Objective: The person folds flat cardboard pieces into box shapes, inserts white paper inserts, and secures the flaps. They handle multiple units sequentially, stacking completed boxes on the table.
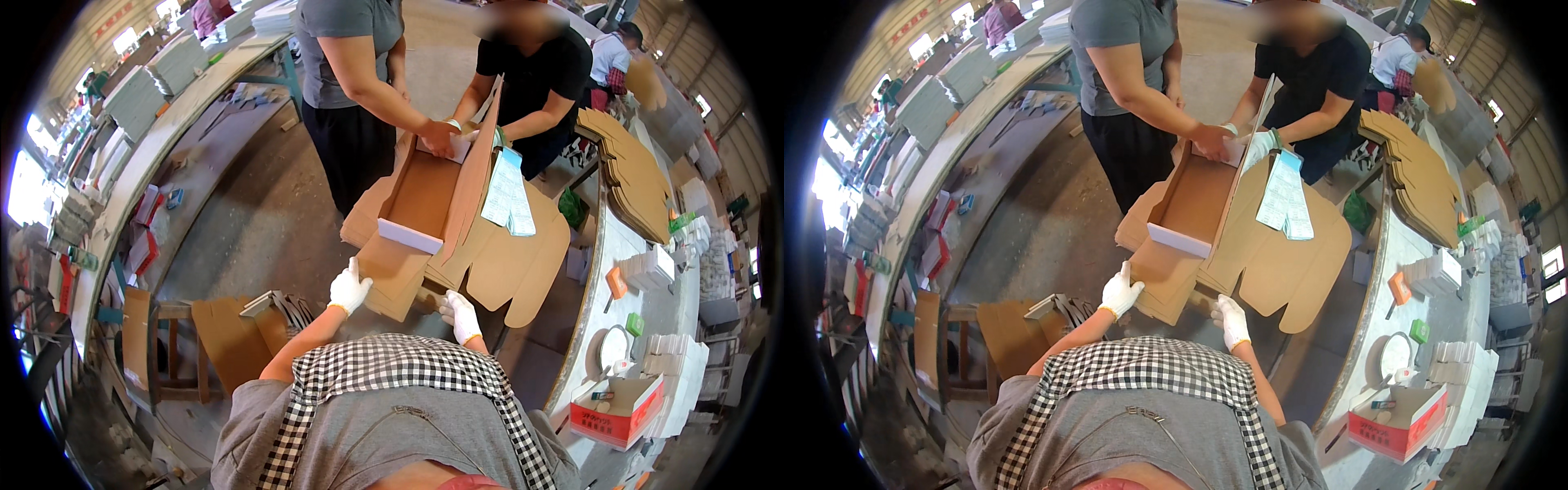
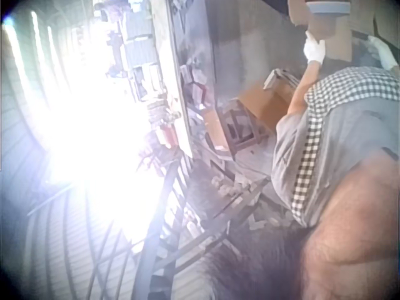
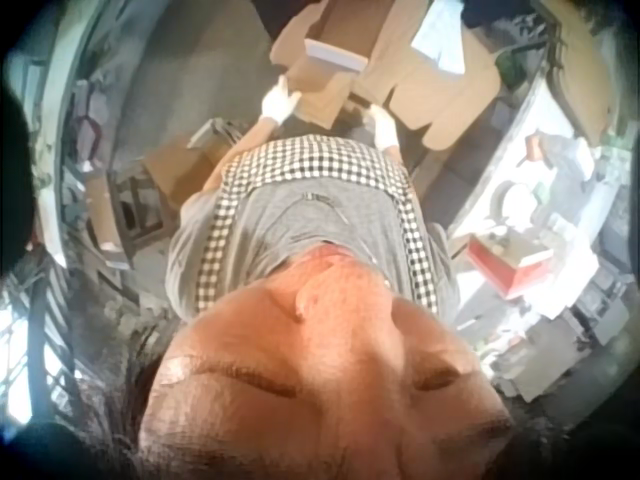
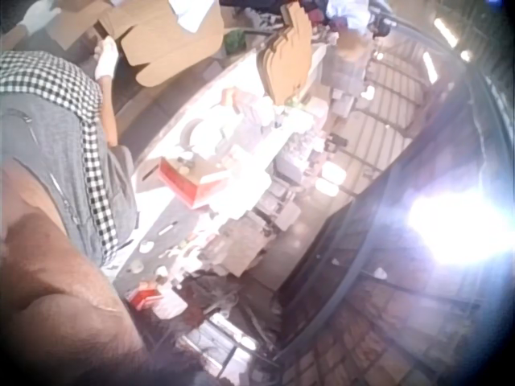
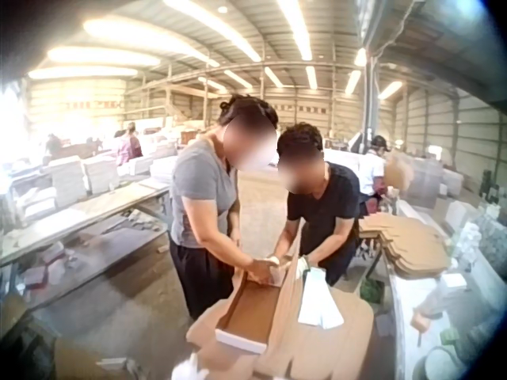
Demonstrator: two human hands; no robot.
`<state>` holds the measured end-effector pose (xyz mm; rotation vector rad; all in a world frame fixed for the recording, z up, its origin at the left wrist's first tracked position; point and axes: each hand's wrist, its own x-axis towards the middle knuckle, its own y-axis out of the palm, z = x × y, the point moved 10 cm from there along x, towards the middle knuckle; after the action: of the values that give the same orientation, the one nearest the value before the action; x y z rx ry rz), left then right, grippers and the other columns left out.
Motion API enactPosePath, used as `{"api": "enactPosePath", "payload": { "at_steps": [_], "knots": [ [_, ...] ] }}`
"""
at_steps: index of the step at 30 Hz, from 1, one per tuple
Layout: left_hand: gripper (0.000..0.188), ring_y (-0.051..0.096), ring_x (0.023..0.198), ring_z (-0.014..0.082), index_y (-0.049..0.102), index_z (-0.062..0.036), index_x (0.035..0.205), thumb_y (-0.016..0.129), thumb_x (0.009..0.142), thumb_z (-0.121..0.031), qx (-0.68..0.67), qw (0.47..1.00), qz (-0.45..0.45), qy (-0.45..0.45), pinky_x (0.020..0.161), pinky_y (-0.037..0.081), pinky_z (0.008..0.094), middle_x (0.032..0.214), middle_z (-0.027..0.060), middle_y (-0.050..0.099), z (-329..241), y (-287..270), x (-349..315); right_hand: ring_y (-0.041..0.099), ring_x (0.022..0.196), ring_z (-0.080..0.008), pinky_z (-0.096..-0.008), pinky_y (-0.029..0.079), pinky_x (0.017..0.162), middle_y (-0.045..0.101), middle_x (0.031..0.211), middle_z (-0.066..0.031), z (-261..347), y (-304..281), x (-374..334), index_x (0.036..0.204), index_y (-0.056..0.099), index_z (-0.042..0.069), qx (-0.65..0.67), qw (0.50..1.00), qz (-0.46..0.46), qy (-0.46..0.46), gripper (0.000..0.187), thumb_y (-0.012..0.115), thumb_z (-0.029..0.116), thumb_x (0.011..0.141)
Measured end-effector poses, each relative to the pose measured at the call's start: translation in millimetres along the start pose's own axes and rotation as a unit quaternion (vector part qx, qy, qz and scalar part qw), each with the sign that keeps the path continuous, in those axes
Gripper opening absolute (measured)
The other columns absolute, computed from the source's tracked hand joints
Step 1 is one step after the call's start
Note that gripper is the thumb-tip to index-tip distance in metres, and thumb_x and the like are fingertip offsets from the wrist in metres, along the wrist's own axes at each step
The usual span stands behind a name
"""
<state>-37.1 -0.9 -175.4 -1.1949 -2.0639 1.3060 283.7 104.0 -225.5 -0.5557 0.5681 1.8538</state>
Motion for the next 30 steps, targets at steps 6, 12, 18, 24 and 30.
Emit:
{"api": "enactPosePath", "payload": {
  "at_steps": [6, 12, 18, 24, 30],
  "knots": [
    [0.076, 0.067, 0.087, 0.0364, 0.036, -0.0017, 0.144, 0.065, 0.083, -0.038, -0.022, 1.0, -0.012, 0.003, 0.074, 0.054, 0.0466, 0.098, 0.0195, 0.067, 0.9, 1.6, 0.8, 0.065, 0.094, -0.0199, -0.0342, 0.051, 0.079, 0.067, 0.116, -0.0099, 3.1, 1.9, 0.0, 0.135, 0.058, 0.008, -0.01, 1.0, -0.001, 0.007, 0.045, 0.057, 0.036, 0.099],
    [0.076, 0.067, 0.087, 0.0358, 0.037, -0.0022, 0.144, 0.067, 0.083, -0.037, -0.014, 1.0, -0.011, -0.005, 0.074, 0.054, 0.0461, 0.097, 0.0183, 0.067, 1.7, 1.1, 0.3, 0.063, 0.091, -0.0171, -0.0323, 0.05, 0.078, 0.065, 0.108, -0.0046, 12.3, 5.7, -2.1, 0.132, 0.057, 0.009, -0.018, 1.0, 0.009, 0.008, 0.045, 0.06, 0.038, 0.098],
    [0.078, 0.067, 0.087, 0.0357, 0.037, -0.0026, 0.144, 0.067, 0.082, -0.037, -0.024, 0.999, -0.028, 0.008, 0.074, 0.054, 0.0458, 0.097, 0.0181, 0.067, 2.0, 2.8, -0.5, 0.063, 0.091, -0.0183, -0.0317, 0.05, 0.077, 0.065, 0.108, -0.005, 12.7, 5.5, 0.6, 0.133, 0.056, 0.008, -0.014, 1.0, 0.016, 0.012, 0.045, 0.06, 0.037, 0.098],
    [0.079, 0.067, 0.088, 0.0354, 0.036, -0.0034, 0.146, 0.067, 0.081, -0.036, -0.02, 1.0, -0.02, -0.003, 0.074, 0.054, 0.0455, 0.096, 0.0183, 0.068, 1.5, 3.0, 1.2, 0.062, 0.087, -0.0156, -0.032, 0.051, 0.077, 0.066, 0.104, -0.003, 18.0, 3.8, -2.6, 0.131, 0.057, 0.009, -0.014, 1.0, 0.02, 0.014, 0.041, 0.058, 0.034, 0.099],
    [0.077, 0.067, 0.091, 0.0351, 0.037, -0.0042, 0.147, 0.067, 0.083, -0.035, 0.015, 1.0, -0.014, -0.023, 0.077, 0.053, 0.0455, 0.098, 0.0174, 0.068, 1.6, 4.8, 2.1, 0.064, 0.09, -0.0179, -0.0342, 0.052, 0.08, 0.068, 0.116, -0.0079, 22.7, -3.9, 10.6, 0.132, 0.059, 0.009, 0.003, 1.0, 0.024, 0.018, 0.041, 0.058, 0.034, 0.099]
  ]
}}
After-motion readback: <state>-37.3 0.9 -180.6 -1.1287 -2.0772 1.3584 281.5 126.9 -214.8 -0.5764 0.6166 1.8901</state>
